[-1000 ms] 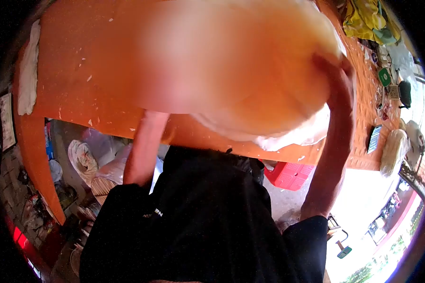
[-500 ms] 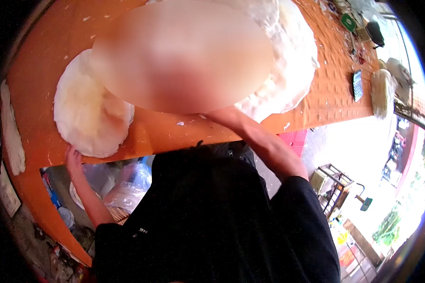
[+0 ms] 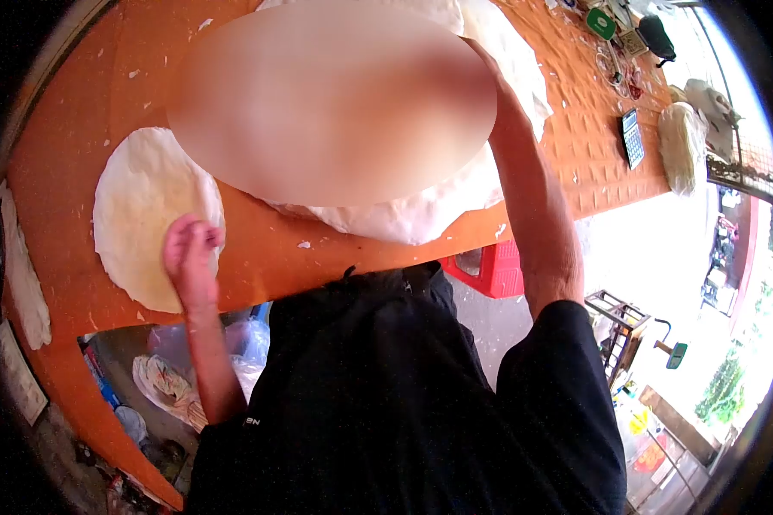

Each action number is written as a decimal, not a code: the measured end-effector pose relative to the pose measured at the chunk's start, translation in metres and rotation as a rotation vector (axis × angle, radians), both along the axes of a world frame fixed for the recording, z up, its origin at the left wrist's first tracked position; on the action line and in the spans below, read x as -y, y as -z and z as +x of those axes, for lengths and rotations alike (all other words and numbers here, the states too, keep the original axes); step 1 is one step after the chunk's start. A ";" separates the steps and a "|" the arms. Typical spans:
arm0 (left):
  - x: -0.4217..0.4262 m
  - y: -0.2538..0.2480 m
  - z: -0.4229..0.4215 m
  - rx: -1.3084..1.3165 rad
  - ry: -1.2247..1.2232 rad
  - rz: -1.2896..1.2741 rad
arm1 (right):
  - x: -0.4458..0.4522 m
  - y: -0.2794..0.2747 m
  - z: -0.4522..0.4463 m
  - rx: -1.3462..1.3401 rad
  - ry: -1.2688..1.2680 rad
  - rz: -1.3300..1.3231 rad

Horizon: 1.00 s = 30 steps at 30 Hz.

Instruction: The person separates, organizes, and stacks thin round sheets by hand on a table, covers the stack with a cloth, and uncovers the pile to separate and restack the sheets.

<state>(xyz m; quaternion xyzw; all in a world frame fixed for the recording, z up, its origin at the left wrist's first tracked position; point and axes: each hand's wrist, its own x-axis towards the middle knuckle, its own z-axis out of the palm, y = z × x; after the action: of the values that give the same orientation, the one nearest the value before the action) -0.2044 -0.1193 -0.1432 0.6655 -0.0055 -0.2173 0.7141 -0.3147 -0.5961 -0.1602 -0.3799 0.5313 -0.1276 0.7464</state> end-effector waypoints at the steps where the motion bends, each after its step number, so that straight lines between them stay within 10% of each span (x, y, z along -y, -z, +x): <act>1: 0.018 0.000 -0.017 -0.074 0.067 -0.012 | 0.006 0.006 0.010 -0.059 -0.047 0.028; 11: 0.138 0.021 -0.076 -0.773 0.378 -0.553 | -0.066 -0.140 -0.010 0.582 -0.386 -0.809; 16: 0.164 0.017 -0.074 -0.813 0.195 -0.912 | -0.037 -0.093 -0.107 0.042 -0.373 -0.232; 22: 0.170 0.015 -0.087 -0.775 0.143 -0.818 | -0.062 -0.058 -0.143 -0.786 -0.669 -1.283; 30: 0.182 -0.008 -0.088 -0.542 0.298 -0.761 | -0.157 -0.092 -0.080 -0.026 -0.899 -1.454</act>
<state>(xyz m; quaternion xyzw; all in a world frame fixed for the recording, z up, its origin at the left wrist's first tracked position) -0.2924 -0.3013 -0.1353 0.2689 0.0063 -0.4649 0.8435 -0.3943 -0.4391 -0.0685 -0.9404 0.1246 -0.1242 0.2909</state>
